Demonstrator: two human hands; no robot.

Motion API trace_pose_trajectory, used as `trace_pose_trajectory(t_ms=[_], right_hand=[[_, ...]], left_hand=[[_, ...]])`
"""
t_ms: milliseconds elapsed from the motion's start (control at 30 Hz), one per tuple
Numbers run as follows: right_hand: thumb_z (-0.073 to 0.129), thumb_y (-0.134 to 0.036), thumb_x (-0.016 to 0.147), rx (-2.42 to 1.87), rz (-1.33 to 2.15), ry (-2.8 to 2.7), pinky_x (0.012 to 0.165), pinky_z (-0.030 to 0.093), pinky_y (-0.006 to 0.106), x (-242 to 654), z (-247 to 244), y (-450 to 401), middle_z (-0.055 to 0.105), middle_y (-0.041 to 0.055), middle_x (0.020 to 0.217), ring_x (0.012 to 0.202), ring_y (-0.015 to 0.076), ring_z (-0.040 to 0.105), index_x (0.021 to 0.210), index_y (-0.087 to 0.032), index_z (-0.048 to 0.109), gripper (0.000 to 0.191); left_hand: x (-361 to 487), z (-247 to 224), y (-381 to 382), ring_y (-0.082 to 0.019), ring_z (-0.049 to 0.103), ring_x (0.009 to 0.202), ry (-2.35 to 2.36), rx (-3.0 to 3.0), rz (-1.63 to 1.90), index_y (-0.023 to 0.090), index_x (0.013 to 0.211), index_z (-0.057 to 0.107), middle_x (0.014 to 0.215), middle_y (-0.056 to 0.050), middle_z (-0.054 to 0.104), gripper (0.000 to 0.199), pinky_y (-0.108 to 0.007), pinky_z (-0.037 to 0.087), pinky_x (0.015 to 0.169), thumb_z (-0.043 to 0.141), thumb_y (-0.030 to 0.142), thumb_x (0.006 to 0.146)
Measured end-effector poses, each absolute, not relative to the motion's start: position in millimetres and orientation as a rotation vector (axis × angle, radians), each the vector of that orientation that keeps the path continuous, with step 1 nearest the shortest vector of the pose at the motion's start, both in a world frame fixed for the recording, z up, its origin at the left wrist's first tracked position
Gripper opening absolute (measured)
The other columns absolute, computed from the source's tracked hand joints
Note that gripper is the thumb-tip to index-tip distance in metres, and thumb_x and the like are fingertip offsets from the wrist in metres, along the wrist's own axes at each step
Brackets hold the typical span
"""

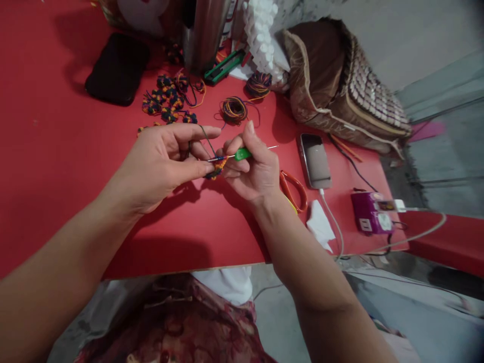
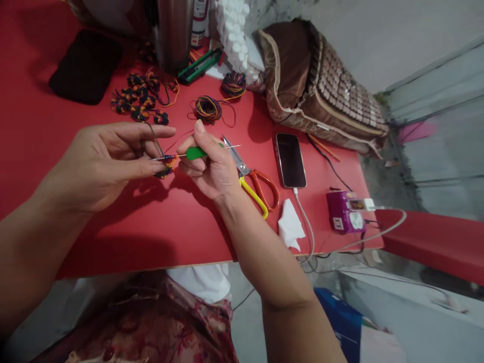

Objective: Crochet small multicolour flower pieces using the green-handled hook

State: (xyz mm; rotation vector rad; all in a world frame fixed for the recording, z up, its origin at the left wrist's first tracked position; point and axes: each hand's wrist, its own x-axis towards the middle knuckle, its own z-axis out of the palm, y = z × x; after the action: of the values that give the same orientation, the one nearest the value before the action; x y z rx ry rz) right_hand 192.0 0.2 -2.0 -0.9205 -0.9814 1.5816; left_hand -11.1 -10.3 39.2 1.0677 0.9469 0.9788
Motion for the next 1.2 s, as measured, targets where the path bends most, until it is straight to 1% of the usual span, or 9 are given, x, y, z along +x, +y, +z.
trace_pose_trajectory(t_ms=[200, 333, 467, 600, 733, 833, 967, 1100, 1200], right_hand=[[0.080, -0.070, 0.105, -0.977, 1.476, -1.035, 0.043, 0.028, 0.023, 194, 3, 2, 0.027, -0.0093, 0.051, 0.048, 0.0099, 0.025, 0.066, -0.026, 0.074, 0.059], [0.085, -0.082, 0.095, -0.962, 1.406, -1.079, 0.041, 0.024, 0.023, 190, 8, 2, 0.023, -0.0114, 0.045, 0.045, 0.0081, 0.020, 0.063, -0.025, 0.074, 0.067], [0.092, -0.084, 0.089, -0.924, 1.302, -1.063, 0.039, 0.018, 0.023, 187, 13, 2, 0.023, -0.0128, 0.040, 0.041, 0.0052, 0.014, 0.060, -0.024, 0.074, 0.069], [0.090, -0.088, 0.088, -0.932, 1.248, -1.100, 0.038, 0.018, 0.024, 187, 14, 2, 0.024, -0.0129, 0.040, 0.041, 0.0056, 0.016, 0.063, -0.025, 0.075, 0.070], [0.086, -0.082, 0.097, -0.939, 1.191, -1.101, 0.040, 0.018, 0.026, 190, 12, -1, 0.032, -0.0098, 0.044, 0.043, 0.0051, 0.016, 0.059, -0.024, 0.071, 0.070], [0.082, -0.081, 0.100, -0.978, 1.163, -1.118, 0.041, 0.022, 0.029, 193, 6, -1, 0.035, -0.0075, 0.047, 0.044, 0.0084, 0.023, 0.059, -0.027, 0.069, 0.069], [0.077, -0.082, 0.103, -0.985, 1.128, -1.122, 0.043, 0.023, 0.033, 195, 0, -1, 0.044, -0.0035, 0.048, 0.046, 0.0127, 0.029, 0.065, -0.030, 0.077, 0.065], [0.076, -0.084, 0.103, -0.991, 1.073, -1.128, 0.042, 0.025, 0.031, 192, 3, -3, 0.035, -0.0068, 0.045, 0.044, 0.0118, 0.027, 0.068, -0.029, 0.080, 0.066], [0.084, -0.082, 0.099, -0.990, 1.024, -1.141, 0.043, 0.028, 0.031, 189, 7, -5, 0.036, -0.0071, 0.045, 0.045, 0.0114, 0.033, 0.067, -0.029, 0.082, 0.062]], left_hand=[[-10, 46, -13, -0.015, 0.073, 0.062, 0.984, 1.124, 0.994, 0.020, 0.117, 0.094, 0.079, 0.001, 0.077, 0.045, -0.022, 0.056, 0.052, 0.092, 0.006, 0.074], [-10, 48, -14, -0.015, 0.074, 0.066, 0.995, 1.158, 1.001, 0.019, 0.118, 0.093, 0.080, 0.001, 0.077, 0.047, -0.024, 0.064, 0.061, 0.092, 0.003, 0.073], [-9, 49, -15, -0.016, 0.075, 0.066, 1.000, 1.189, 1.013, 0.019, 0.118, 0.092, 0.079, 0.002, 0.076, 0.045, -0.026, 0.065, 0.062, 0.091, 0.003, 0.076], [-9, 48, -15, -0.017, 0.076, 0.066, 1.009, 1.215, 1.022, 0.019, 0.117, 0.093, 0.078, 0.001, 0.078, 0.042, -0.028, 0.064, 0.061, 0.091, 0.004, 0.078], [-9, 46, -15, -0.017, 0.075, 0.069, 1.048, 1.263, 1.054, 0.022, 0.116, 0.095, 0.079, 0.001, 0.079, 0.043, -0.029, 0.061, 0.063, 0.091, 0.004, 0.078], [-9, 43, -16, -0.017, 0.074, 0.072, 1.079, 1.296, 1.078, 0.022, 0.120, 0.096, 0.080, 0.001, 0.080, 0.046, -0.030, 0.059, 0.066, 0.090, 0.004, 0.078], [-10, 39, -14, -0.016, 0.069, 0.070, 1.069, 1.342, 1.100, 0.022, 0.123, 0.095, 0.081, 0.000, 0.080, 0.047, -0.032, 0.058, 0.067, 0.092, 0.007, 0.079], [-10, 36, -13, -0.016, 0.066, 0.069, 1.106, 1.373, 1.106, 0.025, 0.119, 0.096, 0.081, 0.000, 0.080, 0.044, -0.035, 0.058, 0.068, 0.091, 0.008, 0.079], [-10, 34, -12, -0.018, 0.068, 0.069, 1.133, 1.405, 1.104, 0.027, 0.119, 0.096, 0.082, 0.000, 0.081, 0.043, -0.036, 0.059, 0.067, 0.091, 0.011, 0.080]])
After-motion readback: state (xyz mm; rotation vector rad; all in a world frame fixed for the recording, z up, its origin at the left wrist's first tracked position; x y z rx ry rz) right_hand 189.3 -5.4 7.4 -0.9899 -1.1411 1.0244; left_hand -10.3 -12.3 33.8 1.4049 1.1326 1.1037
